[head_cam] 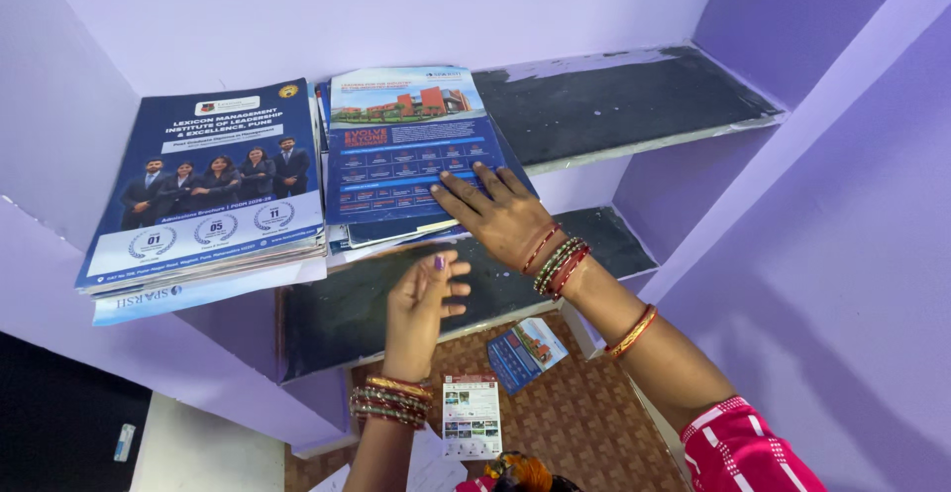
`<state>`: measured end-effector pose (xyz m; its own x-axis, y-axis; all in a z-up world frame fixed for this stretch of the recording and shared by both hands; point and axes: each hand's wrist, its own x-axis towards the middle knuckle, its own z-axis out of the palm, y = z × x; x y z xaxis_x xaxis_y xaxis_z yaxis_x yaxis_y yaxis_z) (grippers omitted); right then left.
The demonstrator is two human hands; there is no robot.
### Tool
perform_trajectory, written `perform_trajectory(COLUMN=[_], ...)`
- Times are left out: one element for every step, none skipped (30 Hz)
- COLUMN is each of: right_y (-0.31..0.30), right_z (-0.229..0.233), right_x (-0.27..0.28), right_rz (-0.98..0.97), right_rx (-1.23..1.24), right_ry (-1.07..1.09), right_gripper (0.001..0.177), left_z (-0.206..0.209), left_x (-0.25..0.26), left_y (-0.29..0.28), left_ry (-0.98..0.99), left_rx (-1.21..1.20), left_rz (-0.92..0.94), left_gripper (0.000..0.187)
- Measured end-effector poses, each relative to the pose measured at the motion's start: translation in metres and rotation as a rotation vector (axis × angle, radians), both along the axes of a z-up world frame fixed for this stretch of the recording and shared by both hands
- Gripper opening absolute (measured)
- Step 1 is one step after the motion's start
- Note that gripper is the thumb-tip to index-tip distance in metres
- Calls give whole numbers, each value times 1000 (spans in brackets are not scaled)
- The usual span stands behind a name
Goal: The person gathers various educational brochures and papers from the floor, organizes them into stacks, and places the stacks onto a shelf.
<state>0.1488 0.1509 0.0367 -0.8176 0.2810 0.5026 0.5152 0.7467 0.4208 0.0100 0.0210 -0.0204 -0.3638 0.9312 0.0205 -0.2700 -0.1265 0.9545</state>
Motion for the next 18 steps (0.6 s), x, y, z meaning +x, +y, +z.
perform_trajectory(right_y=[2,3,4,6,9,11,15,18,24,30,36,41,46,52,59,66,72,74], right_z=[7,14,22,31,38,42,43,42,38,31,24,17,9,3,-1,-4,-7,-10], right_x=[7,13,22,34,43,46,47,48,40,27,20,18,16,14,13,16,16,17], right_rz=[74,149,152,256,357,365,376,383,387,182,-22,-19,54,127,131,140,149,148], right_rx=[-94,-187,-184,-538,-894,-895,-896,-899,-902,-877,-847,-845,-696,-548,-545,-539,-532,-536], right_ry=[-3,-5,-3,126,254,250,369,493,492,419,343,349,318,284,286,255,224,222], right_gripper=[67,78,78,78,78,78,73,68,68,69,70,70,63,58,58,52,47,47], left_z=[4,10,17,24,32,39,45,49,49,45,42,39,37,33,31,30,29,28], left_x=[3,-1,-8,-15,-26,-38,-47,-55,-60,-62,-62,-62,-62,-59,-57,-53,-50,-47], left_y=[-7,-10,-15,-18,-17,-15,-6,4,9,13,19,25,27,25,26,26,25,24], left_ry=[202,204,504,798,949,1102,1103,1297,1491,1495,1559,1623,1628,1638,1648,1648,1666,1682], left_rx=[22,24,196,368,394,414,409,402,392,392,332,274,278,228,177,171,141,114], left_rz=[-57,-54,158,379,466,551,559,593,624,622,597,575,576,565,554,553,573,591], left_gripper=[40,40,36,33,35,37,37,49,60,60,66,72,72,71,70,70,71,72])
